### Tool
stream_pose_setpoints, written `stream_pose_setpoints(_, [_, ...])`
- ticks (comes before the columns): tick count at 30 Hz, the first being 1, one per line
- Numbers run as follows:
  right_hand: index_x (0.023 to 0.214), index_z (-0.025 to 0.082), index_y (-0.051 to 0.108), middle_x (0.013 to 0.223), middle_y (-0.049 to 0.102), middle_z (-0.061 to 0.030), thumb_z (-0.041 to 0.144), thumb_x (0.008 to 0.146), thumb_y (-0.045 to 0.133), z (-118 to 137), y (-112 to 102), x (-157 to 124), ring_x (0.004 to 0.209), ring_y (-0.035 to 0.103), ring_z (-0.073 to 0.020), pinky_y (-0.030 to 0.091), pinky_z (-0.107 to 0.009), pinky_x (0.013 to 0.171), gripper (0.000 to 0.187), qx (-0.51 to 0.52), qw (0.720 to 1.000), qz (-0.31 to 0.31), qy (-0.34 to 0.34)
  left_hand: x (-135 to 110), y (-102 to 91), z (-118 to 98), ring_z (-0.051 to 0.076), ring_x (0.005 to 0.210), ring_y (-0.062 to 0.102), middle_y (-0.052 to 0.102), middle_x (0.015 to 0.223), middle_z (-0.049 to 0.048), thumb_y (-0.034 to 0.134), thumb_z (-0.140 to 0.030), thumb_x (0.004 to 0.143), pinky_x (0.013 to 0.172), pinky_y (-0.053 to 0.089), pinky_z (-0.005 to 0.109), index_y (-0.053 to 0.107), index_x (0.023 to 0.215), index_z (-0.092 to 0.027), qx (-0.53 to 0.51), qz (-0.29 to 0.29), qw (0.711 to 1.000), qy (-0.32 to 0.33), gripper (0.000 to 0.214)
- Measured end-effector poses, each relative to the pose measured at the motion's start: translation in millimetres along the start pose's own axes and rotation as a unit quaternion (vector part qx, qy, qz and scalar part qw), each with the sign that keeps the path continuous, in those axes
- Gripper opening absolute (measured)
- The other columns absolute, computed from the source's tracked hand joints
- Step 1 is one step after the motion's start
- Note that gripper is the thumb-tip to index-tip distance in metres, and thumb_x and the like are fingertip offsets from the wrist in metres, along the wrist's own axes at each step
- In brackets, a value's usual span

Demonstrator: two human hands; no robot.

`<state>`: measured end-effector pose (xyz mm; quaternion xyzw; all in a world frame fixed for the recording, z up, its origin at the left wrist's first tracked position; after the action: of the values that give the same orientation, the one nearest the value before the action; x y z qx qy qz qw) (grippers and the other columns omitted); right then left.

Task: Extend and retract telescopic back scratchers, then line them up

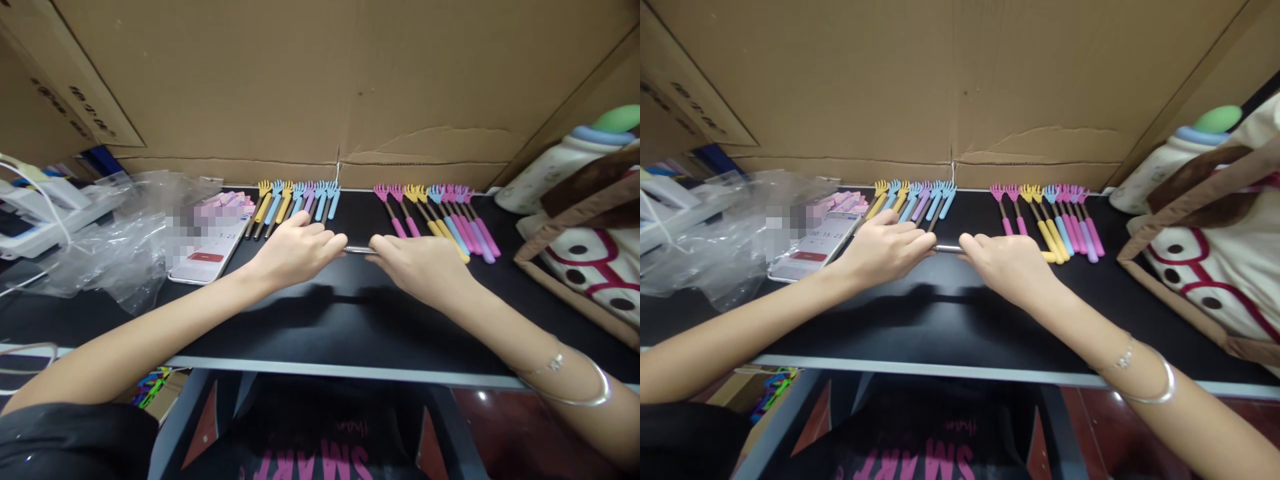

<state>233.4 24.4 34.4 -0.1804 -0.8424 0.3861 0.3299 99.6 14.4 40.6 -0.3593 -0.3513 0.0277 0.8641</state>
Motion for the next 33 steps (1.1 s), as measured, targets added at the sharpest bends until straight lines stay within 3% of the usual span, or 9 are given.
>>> stream_pose_setpoints(6, [0.079, 0.019, 0.059, 0.059, 0.061, 0.0, 0.041, 0.096, 0.031, -8, -3, -4, 0.047, 0.05, -0.0105, 0.011, -0.026, 0.046, 0.039, 0.043, 0.999, -0.005, 0.011, -2, -5.9, 3, 0.014, 0.057, 0.053, 0.057, 0.059, -0.0014, 0.044, -0.027, 0.094, 0.06, 0.03, 0.03, 0.056, 0.074, -0.019, 0.017, 0.025, 1.0, 0.002, 0.025])
stream_pose_setpoints(12, [0.086, 0.02, 0.06, 0.066, 0.066, -0.0003, 0.05, 0.094, 0.032, -27, 7, -10, 0.049, 0.052, -0.0109, 0.015, -0.025, 0.047, 0.042, 0.066, 0.996, 0.014, 0.056, -13, -5.5, 25, 0.017, 0.074, 0.057, 0.061, 0.073, 0.0018, 0.045, -0.031, 0.093, 0.056, 0.03, 0.03, 0.061, 0.084, -0.021, 0.041, 0.065, 0.997, -0.025, 0.021])
stream_pose_setpoints(20, [0.086, 0.021, 0.061, 0.067, 0.067, -0.0003, 0.051, 0.094, 0.032, -35, 13, -8, 0.049, 0.052, -0.0112, 0.017, -0.025, 0.048, 0.043, 0.067, 0.996, 0.025, 0.058, -21, 3.9, 33, 0.011, 0.05, 0.049, 0.055, 0.063, -0.0009, 0.043, -0.035, 0.095, 0.047, 0.017, 0.027, 0.061, 0.078, -0.021, 0.047, 0.034, 0.997, -0.057, 0.029])
stream_pose_setpoints(28, [0.086, 0.02, 0.061, 0.066, 0.067, -0.0004, 0.049, 0.095, 0.031, -28, 14, -9, 0.05, 0.054, -0.0115, 0.02, -0.025, 0.048, 0.042, 0.086, 0.996, 0.02, 0.033, -22, 5.4, 25, 0.009, 0.053, 0.052, 0.058, 0.064, -0.0022, 0.045, -0.036, 0.095, 0.046, 0.019, 0.025, 0.064, 0.083, -0.022, 0.013, -0.004, 0.997, -0.069, 0.027])
stream_pose_setpoints(33, [0.086, 0.021, 0.062, 0.068, 0.068, 0.0, 0.05, 0.094, 0.032, -29, 11, -11, 0.051, 0.056, -0.0118, 0.02, -0.025, 0.047, 0.042, 0.09, 0.995, 0.012, 0.043, -22, 5.6, 28, 0.009, 0.054, 0.053, 0.06, 0.067, -0.0016, 0.044, -0.037, 0.095, 0.047, 0.019, 0.025, 0.064, 0.085, -0.022, -0.023, 0.026, 0.996, -0.082, 0.027])
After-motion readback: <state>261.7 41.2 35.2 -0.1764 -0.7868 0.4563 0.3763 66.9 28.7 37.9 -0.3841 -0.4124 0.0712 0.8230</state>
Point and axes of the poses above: each hand's wrist, its own x-axis towards the middle knuckle, its own y-axis out of the palm, z = x × y, the point moved 6 cm from there along x, towards the middle knuckle
